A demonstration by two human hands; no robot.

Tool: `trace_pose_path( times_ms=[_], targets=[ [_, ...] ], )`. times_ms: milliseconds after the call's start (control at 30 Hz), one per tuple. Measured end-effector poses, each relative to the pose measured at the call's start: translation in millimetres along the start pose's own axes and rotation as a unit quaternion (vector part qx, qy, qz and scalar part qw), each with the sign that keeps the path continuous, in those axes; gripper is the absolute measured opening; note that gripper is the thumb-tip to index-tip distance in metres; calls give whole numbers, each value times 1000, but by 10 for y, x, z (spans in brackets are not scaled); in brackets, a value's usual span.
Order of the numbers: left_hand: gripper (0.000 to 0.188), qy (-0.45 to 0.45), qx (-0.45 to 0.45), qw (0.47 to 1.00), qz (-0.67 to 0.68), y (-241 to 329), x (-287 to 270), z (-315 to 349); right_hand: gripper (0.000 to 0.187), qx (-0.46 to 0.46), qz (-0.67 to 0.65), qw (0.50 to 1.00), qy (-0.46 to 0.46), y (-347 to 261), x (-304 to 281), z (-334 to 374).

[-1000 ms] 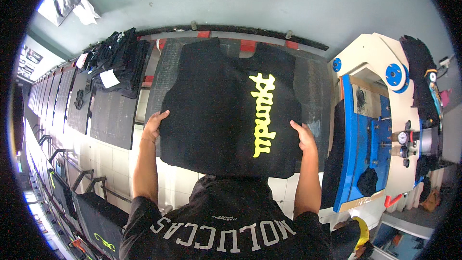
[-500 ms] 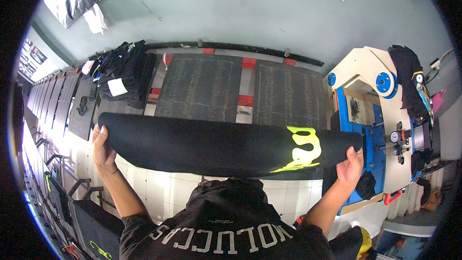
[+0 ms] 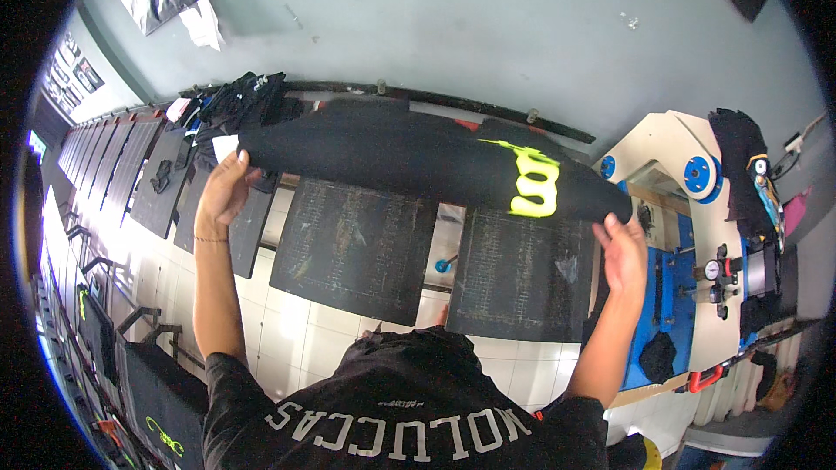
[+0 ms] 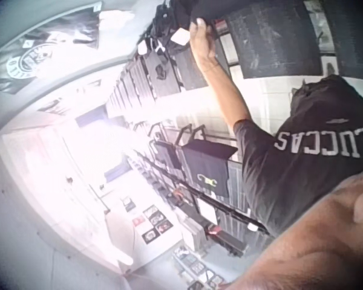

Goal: The person places black garment pieces onto a heat press, covers them with paper, and operates the press; they also fold and organize the garments across a workspace.

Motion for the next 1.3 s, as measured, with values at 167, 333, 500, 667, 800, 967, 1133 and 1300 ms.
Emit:
trace_pose_path(
  times_ms=[167,333,500,667,800,967,1133,1300],
  targets=[
    [31,31,-122,992,-16,-1137,-491,481,34,142,13,990,-18,1269,10,450],
    [62,227,-324,917,-46,-2627,-1183,1219,42,349,53,935,-47,2919,-183,1169],
    [64,197,-330,921,-67,-2649,-1098,1134,79,376,9,926,-29,2870,-168,1134],
    [39,220,-292,928,-73,-2663,-1043,1086,92,400,78,913,-13,2984,-254,1177],
    [32,187,-297,936,-8,-2683,-963,1031,102,423,61,904,-15,2968,-238,1180],
    [34,212,-252,943,47,-2626,-1003,1055,99,391,-14,920,-3,2943,-184,1179],
    [70,229,-165,959,41,-2391,-960,1071,37,295,-23,955,16,2463,-49,987],
    [34,212,-100,955,184,-1129,-768,1422,28,123,39,992,-16,553,428,218]
  ],
)
Point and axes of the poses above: each hand's wrist, its own z-axis away from the middle knuckle, its own x-axis out of the palm, y = z × x, the point moved 9 cm from there along -z, towards the middle knuckle, and after that the axes turned 12 degrees about z, right-handed, at the moved point
